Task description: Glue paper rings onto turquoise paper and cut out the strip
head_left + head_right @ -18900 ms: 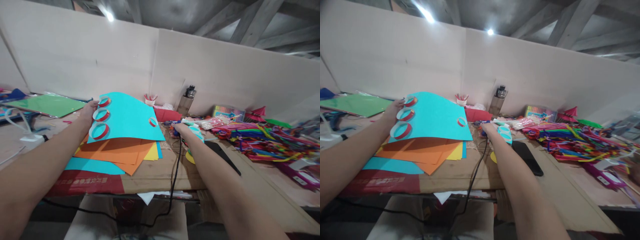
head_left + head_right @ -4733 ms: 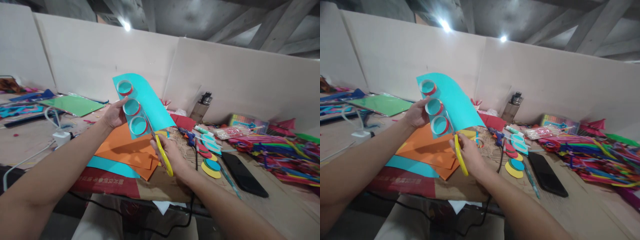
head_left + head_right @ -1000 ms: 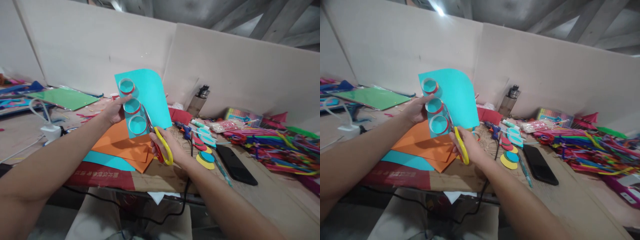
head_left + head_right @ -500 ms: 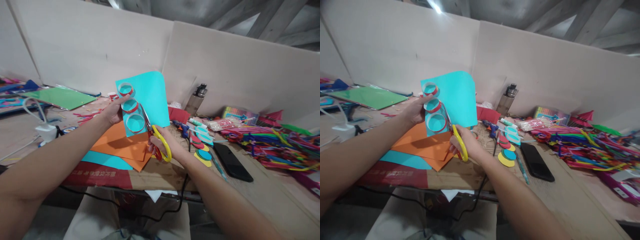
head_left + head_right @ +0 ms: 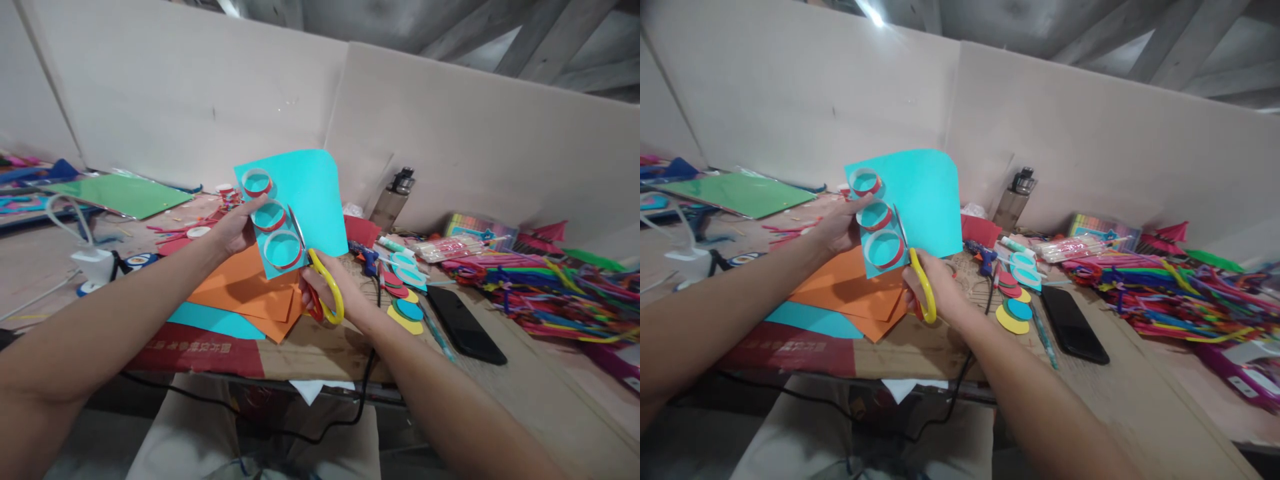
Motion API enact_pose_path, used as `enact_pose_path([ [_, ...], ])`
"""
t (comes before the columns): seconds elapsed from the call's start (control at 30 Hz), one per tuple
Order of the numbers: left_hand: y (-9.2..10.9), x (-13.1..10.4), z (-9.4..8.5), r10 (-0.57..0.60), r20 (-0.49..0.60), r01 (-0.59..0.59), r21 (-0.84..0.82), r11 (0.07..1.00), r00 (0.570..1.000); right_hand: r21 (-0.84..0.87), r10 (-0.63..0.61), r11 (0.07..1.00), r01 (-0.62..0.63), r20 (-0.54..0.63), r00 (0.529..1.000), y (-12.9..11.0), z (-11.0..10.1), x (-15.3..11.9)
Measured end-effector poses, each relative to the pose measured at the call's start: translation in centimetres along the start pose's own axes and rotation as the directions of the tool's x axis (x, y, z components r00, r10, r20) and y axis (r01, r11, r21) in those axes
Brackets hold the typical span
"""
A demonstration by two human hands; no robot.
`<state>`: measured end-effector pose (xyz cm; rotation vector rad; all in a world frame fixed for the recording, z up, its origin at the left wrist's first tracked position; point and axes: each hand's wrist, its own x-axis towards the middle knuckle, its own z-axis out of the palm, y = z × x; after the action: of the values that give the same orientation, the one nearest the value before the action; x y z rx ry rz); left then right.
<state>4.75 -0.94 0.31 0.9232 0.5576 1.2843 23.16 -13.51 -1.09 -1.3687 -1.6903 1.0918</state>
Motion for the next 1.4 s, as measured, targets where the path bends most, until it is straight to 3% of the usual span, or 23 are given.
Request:
enact_pose_path([
  [0.17, 0.1, -0.2, 0.2, -0.032, -0.007, 0.032, -0.039, 0.999, 0.999, -0.023, -0.030, 0.999, 0.029, -0.040, 0.999, 0.2, 0.3, -0.1],
  [0.73, 0.0, 0.0, -0.5, -0.076, -0.007, 0.076, -0.022, 0.997, 0.997, -0.043, 0.081, 0.995, -0.086, -0.103, 0.991, -1.6, 0.9, -0.9],
  [1.27, 0.0, -0.4, -0.3, -0.076, -0.001, 0.076, -0.049, 0.996, 0.997, -0.093, -0.072, 0.994, 0.064, -0.080, 0.994, 0.9, -0.2, 0.2],
  [1.4, -0.2, -0.2, -0.6, -0.090, -0.001, 0.089, -0.030, 0.996, 0.996, -0.044, -0.006, 0.999, 0.002, -0.100, 0.995, 0.5, 0.0, 0.1],
])
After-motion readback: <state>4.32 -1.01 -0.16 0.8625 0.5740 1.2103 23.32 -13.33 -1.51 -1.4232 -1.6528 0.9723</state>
